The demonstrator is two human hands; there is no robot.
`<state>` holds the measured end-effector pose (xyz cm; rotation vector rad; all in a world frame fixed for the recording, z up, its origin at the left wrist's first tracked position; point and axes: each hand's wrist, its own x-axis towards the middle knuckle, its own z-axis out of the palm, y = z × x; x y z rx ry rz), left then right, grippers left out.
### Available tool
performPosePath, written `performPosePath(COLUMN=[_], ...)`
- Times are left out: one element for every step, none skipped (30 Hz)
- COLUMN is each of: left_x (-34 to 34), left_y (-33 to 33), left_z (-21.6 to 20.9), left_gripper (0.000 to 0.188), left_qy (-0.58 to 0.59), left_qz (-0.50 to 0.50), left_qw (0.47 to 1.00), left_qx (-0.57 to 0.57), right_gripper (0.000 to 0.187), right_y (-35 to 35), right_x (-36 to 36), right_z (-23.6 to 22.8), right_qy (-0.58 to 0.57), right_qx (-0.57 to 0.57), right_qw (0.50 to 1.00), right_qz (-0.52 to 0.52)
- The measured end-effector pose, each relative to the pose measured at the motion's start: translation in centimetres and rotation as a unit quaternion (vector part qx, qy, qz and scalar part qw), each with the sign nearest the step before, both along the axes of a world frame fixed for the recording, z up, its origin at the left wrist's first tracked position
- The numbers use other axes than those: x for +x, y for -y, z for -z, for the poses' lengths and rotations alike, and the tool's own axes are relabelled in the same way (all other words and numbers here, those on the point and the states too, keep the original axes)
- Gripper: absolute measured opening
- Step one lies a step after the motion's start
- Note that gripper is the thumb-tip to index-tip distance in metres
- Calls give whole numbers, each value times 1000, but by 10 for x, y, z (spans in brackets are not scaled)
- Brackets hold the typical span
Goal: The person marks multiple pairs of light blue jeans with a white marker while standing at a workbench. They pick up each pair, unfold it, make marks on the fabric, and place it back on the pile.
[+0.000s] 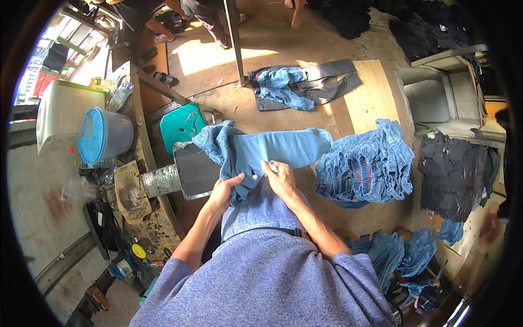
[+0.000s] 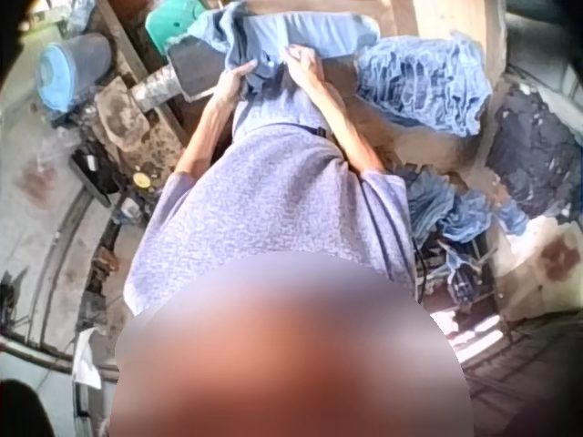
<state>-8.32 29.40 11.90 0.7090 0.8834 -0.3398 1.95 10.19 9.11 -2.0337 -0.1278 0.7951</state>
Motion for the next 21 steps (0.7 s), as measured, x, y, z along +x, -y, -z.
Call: performPosePath(left_x=[2,3,5,7,9,11,12,14,14,15,15,14,13,12,10,9,7,5,4,2,1], left_y=[2,5,8,9,11,13,13,14,14,13,13,13,12,12,12,12,12,12,12,11,10], left_z=[3,6,9,12,14,15,16,16,15,14,14,13,12,11,11,11,10,10,10,9,8], left_gripper=[28,27,25,23,23,25,26,28,30,29,29,28,28,28,28,28,28,29,28,28,28], left_qy=[-24,-19,-23,-31,-38,-38,-37,-50,-57,-47,-50,-56,-49,-46,-42,-35,-28,-32,-14,-8,-20], left_qz=[-6,2,10,17,28,45,63,87,98,94,94,94,90,86,82,78,73,72,64,59,60], left_qw=[1000,1000,1000,999,998,997,994,990,989,990,990,990,991,992,993,994,994,994,995,996,996], left_qx=[-9,-1,6,15,29,54,76,98,98,92,88,83,80,77,73,75,77,81,74,68,64], right_gripper=[58,58,57,57,56,56,56,55,55,55,55,55,56,56,56,56,56,56,56,55,53], right_y=[-1,-1,-2,-2,-2,-3,-2,-2,-1,0,0,0,0,-1,-1,-1,-1,-1,-1,-1,-1], right_x=[-2,-3,-5,-6,-7,-9,-9,-9,-9,-9,-9,-8,-7,-6,-6,-5,-5,-5,-5,-5,-5], right_z=[0,1,2,4,5,6,7,8,7,7,6,6,4,3,2,0,-2,-3,-5,-6,-8], right_qy=[28,22,18,12,28,41,53,43,32,22,35,49,51,56,47,36,31,25,20,23,27], right_qx=[-16,-22,-22,-25,-21,-20,-20,-14,-10,-9,-7,-9,-16,-7,-4,-2,2,5,9,17,25], right_qw=[999,999,999,999,999,999,998,999,999,1000,999,999,998,998,999,999,999,999,1000,1000,999], right_qz=[-12,-15,-18,-19,-14,-7,0,-8,-15,-18,-22,-21,-26,-23,-24,-26,-23,-20,-14,-9,-2])
